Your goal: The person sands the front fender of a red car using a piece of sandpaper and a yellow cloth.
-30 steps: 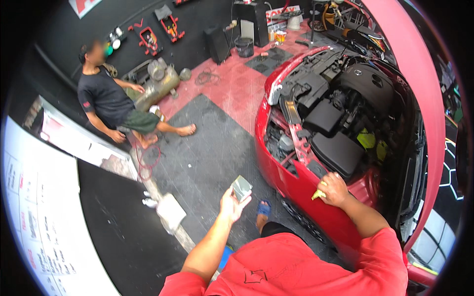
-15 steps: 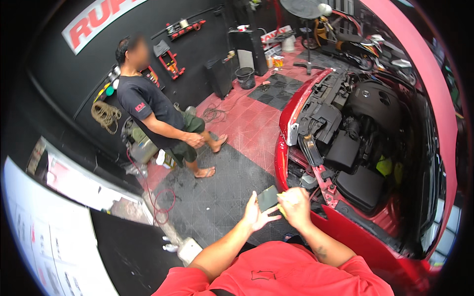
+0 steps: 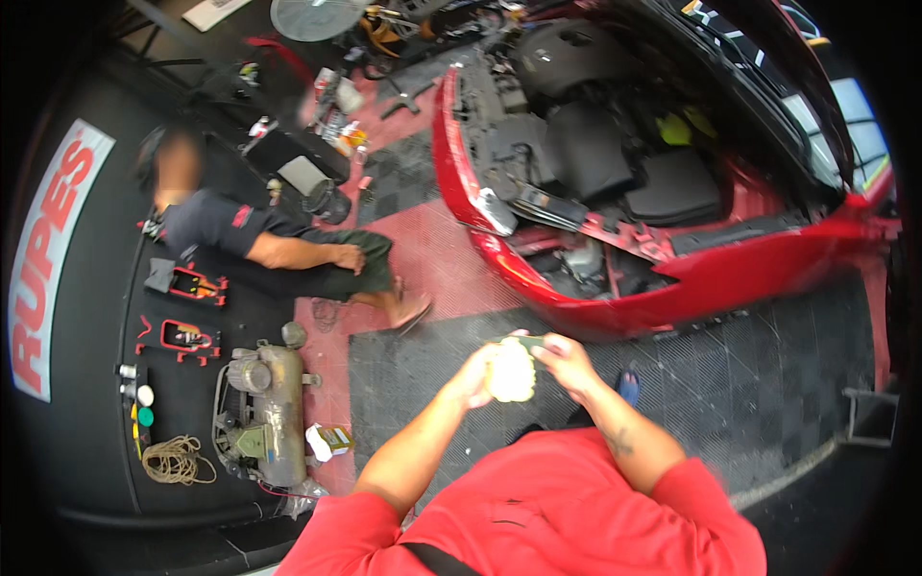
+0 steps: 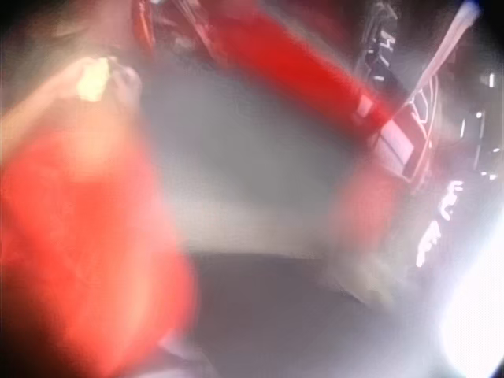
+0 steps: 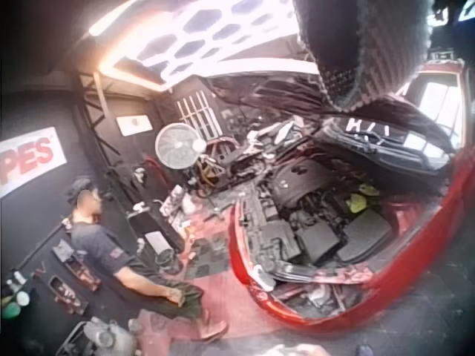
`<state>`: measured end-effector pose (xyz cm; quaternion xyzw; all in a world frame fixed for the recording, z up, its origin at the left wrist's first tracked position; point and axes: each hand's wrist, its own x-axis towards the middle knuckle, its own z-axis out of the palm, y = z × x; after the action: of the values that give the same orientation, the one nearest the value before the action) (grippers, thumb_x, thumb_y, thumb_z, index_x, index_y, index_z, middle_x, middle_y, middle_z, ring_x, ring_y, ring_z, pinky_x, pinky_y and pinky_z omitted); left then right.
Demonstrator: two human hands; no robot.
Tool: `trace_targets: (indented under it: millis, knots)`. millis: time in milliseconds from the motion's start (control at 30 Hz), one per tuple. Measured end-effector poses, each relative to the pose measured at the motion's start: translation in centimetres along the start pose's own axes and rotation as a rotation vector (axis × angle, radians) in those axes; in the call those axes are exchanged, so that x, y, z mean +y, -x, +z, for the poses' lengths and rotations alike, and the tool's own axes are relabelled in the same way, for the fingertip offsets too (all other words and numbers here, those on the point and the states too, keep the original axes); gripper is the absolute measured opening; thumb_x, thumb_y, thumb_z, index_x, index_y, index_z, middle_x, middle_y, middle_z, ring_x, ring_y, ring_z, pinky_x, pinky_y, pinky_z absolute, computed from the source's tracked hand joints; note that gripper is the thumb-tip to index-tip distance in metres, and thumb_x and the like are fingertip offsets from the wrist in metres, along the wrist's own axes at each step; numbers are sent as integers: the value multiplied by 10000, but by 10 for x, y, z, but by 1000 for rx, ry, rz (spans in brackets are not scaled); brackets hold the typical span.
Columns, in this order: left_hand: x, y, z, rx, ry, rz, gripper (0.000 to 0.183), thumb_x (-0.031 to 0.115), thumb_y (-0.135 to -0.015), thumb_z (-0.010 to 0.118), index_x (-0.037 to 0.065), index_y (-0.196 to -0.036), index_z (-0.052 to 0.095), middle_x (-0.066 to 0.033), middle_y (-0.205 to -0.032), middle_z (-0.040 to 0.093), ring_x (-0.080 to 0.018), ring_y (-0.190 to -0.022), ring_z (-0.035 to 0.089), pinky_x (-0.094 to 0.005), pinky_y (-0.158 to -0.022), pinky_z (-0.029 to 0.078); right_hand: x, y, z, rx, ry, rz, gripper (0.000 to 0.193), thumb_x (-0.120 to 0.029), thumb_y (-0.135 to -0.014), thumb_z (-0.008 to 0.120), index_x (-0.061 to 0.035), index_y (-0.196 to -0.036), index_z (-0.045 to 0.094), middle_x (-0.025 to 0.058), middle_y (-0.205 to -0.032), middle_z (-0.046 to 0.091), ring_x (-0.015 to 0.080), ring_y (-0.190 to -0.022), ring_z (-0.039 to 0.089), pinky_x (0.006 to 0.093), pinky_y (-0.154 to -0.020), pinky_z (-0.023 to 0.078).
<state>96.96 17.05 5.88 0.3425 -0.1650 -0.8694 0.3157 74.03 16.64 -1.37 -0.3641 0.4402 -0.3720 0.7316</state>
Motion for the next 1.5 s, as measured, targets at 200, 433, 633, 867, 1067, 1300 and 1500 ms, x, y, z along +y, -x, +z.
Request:
trace_targets:
  millis: [200,433,633,867,1067,1300,1500]
  knots:
    - [25,-63,20,-144,3,-184,571,317,-1074,531,142,-1613,469,-144,-1356,717,-311,-1058,769,-499,-928,645,13,34,-35,687,-240,-84,200,-248,-1111,623,-114,-1257,653,29,-1105,740,144,-853,703,259,-654,519]
    - [66,-81,5,-270,-18,-242,382,364,-1085,552,104,-1317,708,-59,-1155,778,-219,-1015,770,-406,-913,636,79,52,-178,1015,-381,26,204,-218,-1032,777,-170,-1174,638,-15,-994,709,101,-720,652,209,-497,427]
    - [131,-89,-2,-245,-169,-237,437,556,-1130,563,141,-1049,673,-57,-966,742,-205,-802,770,-371,-709,659,37,24,-110,721,-419,-63,349,-107,-963,705,-160,-1301,634,23,-1045,709,154,-804,665,306,-595,513]
    - [202,-104,-31,-214,-363,-136,259,308,-1079,718,64,-1154,675,-90,-1021,754,-246,-898,793,-422,-788,675,44,-75,26,669,-563,27,540,-14,-890,514,-122,-1418,530,128,-1231,632,409,-1011,780,499,-721,639]
    - [279,-94,-109,-279,-442,-325,236,263,-1079,704,60,-1198,678,-89,-1026,755,-225,-909,779,-405,-794,666,117,-143,97,812,-801,29,594,48,-856,475,-87,-1434,491,152,-1294,619,406,-1107,736,530,-742,640]
    - [270,-152,-123,-283,-670,-427,566,168,-1064,634,159,-1599,447,-141,-1292,706,-283,-1060,762,-486,-890,669,194,-101,177,1316,-1166,-220,748,34,-879,477,-127,-1604,388,135,-1397,533,383,-1067,730,516,-710,651]
    - [215,-181,-46,-509,-574,-786,556,424,-1098,647,185,-1584,523,-113,-1385,705,-308,-1192,727,-546,-980,634,229,-14,226,1708,-1374,-573,591,9,-893,525,-107,-1470,465,99,-1231,580,335,-1131,698,550,-859,652]
